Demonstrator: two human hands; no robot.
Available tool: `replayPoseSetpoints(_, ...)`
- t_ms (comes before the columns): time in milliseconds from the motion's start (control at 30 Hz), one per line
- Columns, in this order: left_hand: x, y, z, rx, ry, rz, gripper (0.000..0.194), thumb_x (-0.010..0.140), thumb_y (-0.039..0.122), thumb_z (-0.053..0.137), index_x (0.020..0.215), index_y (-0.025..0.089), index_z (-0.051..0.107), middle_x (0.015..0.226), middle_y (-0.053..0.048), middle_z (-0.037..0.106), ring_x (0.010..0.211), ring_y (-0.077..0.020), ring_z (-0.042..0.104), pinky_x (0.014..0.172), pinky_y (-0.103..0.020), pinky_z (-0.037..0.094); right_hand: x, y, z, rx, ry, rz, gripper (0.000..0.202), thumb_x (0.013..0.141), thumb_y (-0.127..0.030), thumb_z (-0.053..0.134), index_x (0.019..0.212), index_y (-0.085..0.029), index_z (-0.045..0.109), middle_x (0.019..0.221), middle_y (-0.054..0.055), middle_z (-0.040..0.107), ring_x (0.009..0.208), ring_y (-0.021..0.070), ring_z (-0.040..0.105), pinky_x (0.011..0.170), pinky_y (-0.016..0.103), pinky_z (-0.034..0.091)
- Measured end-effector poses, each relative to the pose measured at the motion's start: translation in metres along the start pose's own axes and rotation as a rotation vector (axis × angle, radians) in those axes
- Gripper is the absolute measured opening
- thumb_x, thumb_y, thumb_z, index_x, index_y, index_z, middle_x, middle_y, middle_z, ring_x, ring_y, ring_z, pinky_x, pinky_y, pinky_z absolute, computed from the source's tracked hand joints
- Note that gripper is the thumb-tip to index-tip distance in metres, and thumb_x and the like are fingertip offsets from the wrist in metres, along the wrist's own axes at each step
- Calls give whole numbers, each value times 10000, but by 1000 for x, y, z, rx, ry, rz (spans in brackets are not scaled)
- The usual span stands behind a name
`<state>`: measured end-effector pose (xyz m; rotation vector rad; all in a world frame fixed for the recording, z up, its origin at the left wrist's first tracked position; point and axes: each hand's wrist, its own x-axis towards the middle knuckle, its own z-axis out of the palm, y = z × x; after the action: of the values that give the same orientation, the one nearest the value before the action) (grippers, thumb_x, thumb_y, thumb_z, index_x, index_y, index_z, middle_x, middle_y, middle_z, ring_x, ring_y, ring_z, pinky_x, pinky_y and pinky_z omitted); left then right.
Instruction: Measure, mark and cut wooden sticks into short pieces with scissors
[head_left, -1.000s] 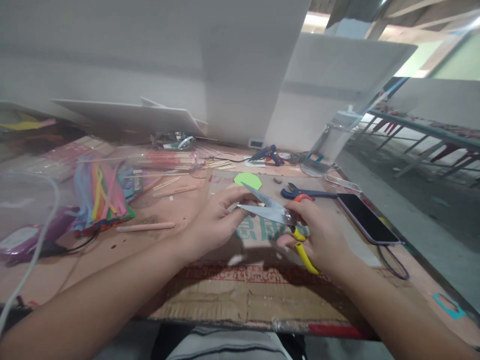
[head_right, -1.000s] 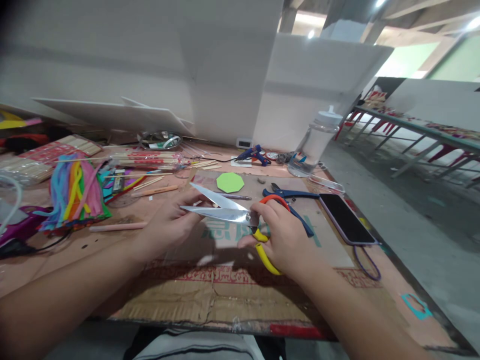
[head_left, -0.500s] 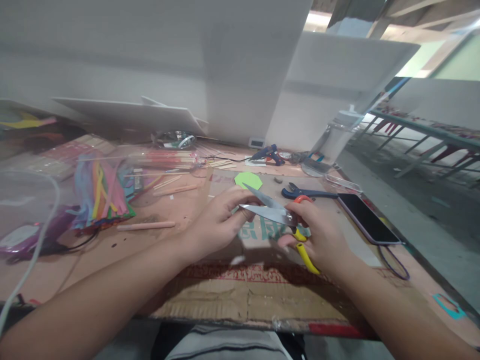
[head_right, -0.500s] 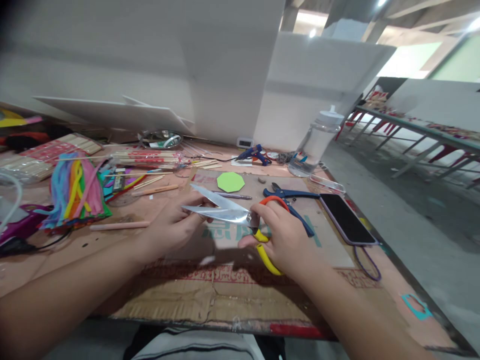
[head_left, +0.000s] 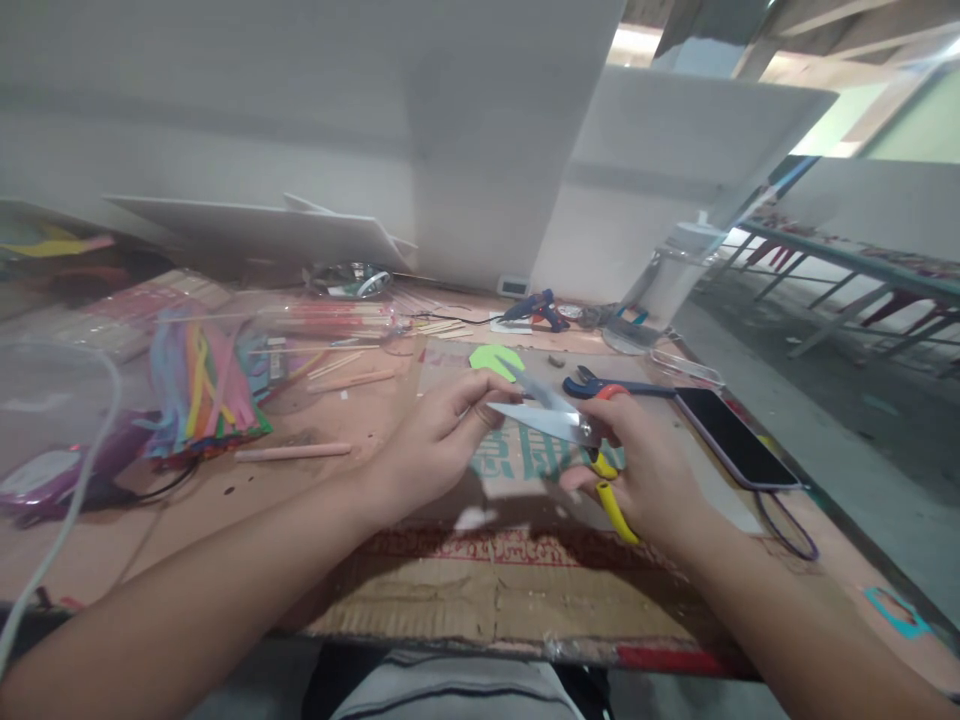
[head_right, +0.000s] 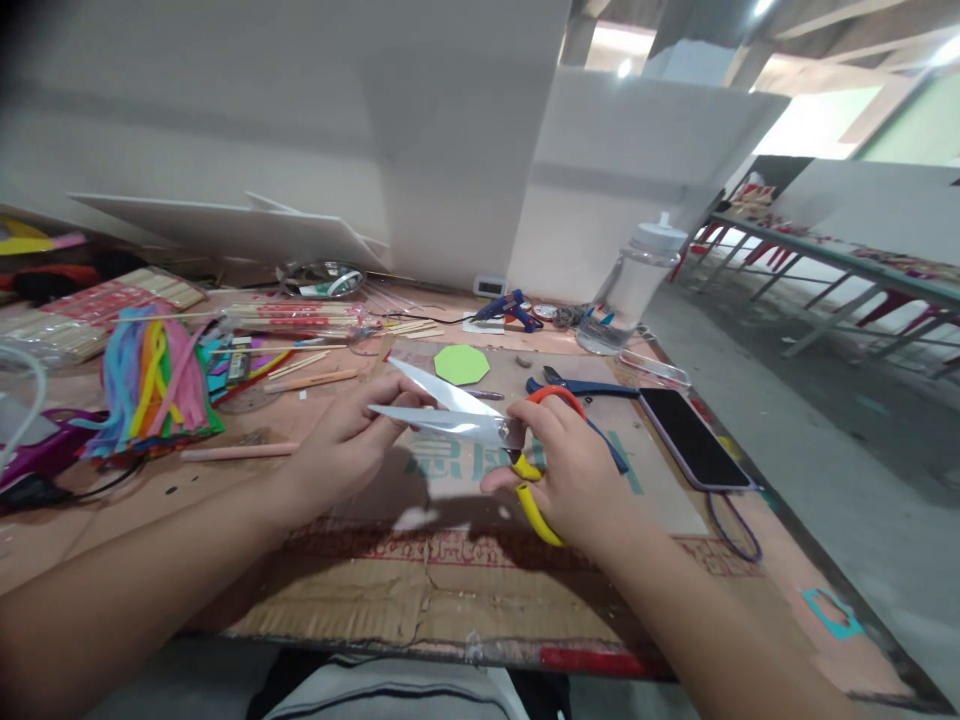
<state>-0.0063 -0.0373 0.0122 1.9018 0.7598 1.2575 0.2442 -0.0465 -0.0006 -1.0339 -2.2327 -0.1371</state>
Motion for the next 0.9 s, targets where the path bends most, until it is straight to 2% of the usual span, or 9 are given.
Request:
replayPoseSetpoints(100,0,1,-1,57,-1,26,176,983,210,459,929,190,624,907,-12,660,853,-151,594,779,-263,468,0,-1,1,-16,-14,-22,571,898,-700,540,1126,-177,566,850,59,593,712,215,556,605,325,424)
replayPoseSetpoints(267,0,1,-1,151,15,47,171,866,105,449,846,195,592,897,-14,645,876,-172,589,811,-291,470,-2,0,3,-14,-24,-22,541,899,-661,580,1142,-178,565,888,73,602,761,236,582,644,343,457)
replayPoseSetpoints(400,1,1,-2,162,-1,53,171,870,116,446,849,193,597,899,-20,651,881,-177,595,822,-297,472,0,-1,3,-20,-35,-31,576,902,-696,532,1136,-171,565,889,75,603,753,231,582,647,340,468)
replayPoseSetpoints(600,1,1,-1,165,23,28,164,887,131,470,838,193,614,889,-22,657,872,-176,604,809,-293,471,-1,-1,2,-14,-48,-31,499,907,-668,556,1042,-190,597,842,52,612,704,201,568,638,314,457)
replayPoseSetpoints(767,1,-4,4,51,37,-28,171,947,242,504,913,195,665,951,-39,695,940,-194,618,844,-305,484,-9,2,4,5,-110,68,501,861,-667,637,1095,-224,612,792,19,623,639,177,549,562,290,398)
replayPoseSetpoints(900,1,-5,2,43,15,-7,182,971,247,492,944,194,665,940,-34,698,904,-182,624,814,-292,484,-7,2,5,15,-66,53,529,880,-680,598,1117,-208,596,837,43,624,677,197,561,579,305,423)
